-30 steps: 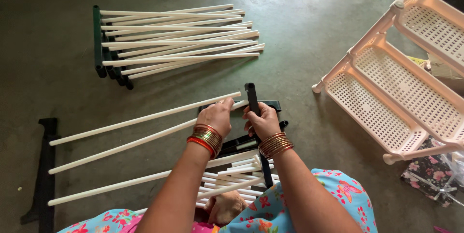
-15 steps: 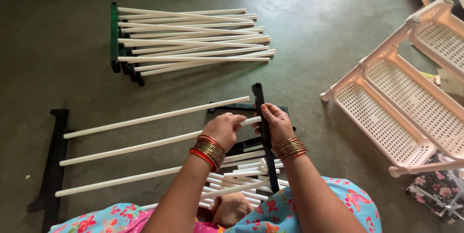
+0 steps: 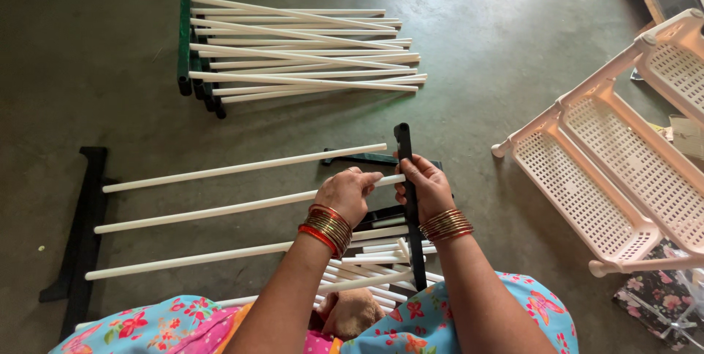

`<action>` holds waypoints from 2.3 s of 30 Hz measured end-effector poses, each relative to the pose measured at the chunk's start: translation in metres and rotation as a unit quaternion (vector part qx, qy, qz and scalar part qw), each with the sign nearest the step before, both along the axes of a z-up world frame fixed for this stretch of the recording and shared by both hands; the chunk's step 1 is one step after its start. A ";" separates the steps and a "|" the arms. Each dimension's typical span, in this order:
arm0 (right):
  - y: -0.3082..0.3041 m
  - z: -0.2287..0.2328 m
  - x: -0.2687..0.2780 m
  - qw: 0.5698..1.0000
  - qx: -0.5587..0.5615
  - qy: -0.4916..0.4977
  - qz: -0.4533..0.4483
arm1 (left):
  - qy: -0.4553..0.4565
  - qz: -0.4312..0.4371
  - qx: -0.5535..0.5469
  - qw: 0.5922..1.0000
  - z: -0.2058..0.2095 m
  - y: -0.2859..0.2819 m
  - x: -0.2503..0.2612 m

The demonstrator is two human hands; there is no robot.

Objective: The person sits on the floor and assembles a rack-like structure by inserting white plastic rods into black plastic side frames. The person wipes a frame with a cloth, then repeatedly picks up rods and inserts them into slots on the side pieces, building a ladder-like assembly.

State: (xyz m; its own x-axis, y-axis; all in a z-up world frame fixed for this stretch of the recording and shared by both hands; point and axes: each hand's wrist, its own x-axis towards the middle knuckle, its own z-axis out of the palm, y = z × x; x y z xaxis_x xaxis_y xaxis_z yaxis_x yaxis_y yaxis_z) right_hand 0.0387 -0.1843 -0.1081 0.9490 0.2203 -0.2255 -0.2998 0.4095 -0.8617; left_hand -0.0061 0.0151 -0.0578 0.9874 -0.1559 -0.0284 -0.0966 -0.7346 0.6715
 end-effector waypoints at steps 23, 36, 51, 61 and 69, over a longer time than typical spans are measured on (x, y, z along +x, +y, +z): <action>0.000 0.012 -0.001 0.998 0.014 -0.002 0.068 | 0.062 -0.006 0.033 0.998 0.001 0.006 0.003; -0.003 0.004 0.000 0.998 0.012 0.015 0.062 | 0.077 -0.013 0.036 0.996 0.005 0.007 0.001; -0.003 0.005 0.000 0.998 0.022 0.009 0.061 | 0.106 -0.025 0.033 0.993 0.012 0.009 0.003; 0.002 0.011 -0.006 0.997 0.003 0.000 0.076 | 0.120 -0.042 0.064 0.990 0.012 0.011 0.002; 0.003 0.008 -0.003 0.997 0.008 -0.002 0.077 | 0.061 -0.018 0.047 0.997 0.002 0.010 -0.004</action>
State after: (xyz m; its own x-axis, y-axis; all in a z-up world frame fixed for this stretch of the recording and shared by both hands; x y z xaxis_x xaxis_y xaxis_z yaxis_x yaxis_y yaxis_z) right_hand 0.0359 -0.1814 -0.1001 0.9044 0.3670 -0.2178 -0.3572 0.3717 -0.8569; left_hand -0.0101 0.0251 -0.0553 0.9697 -0.1816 -0.1636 -0.0457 -0.7923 0.6084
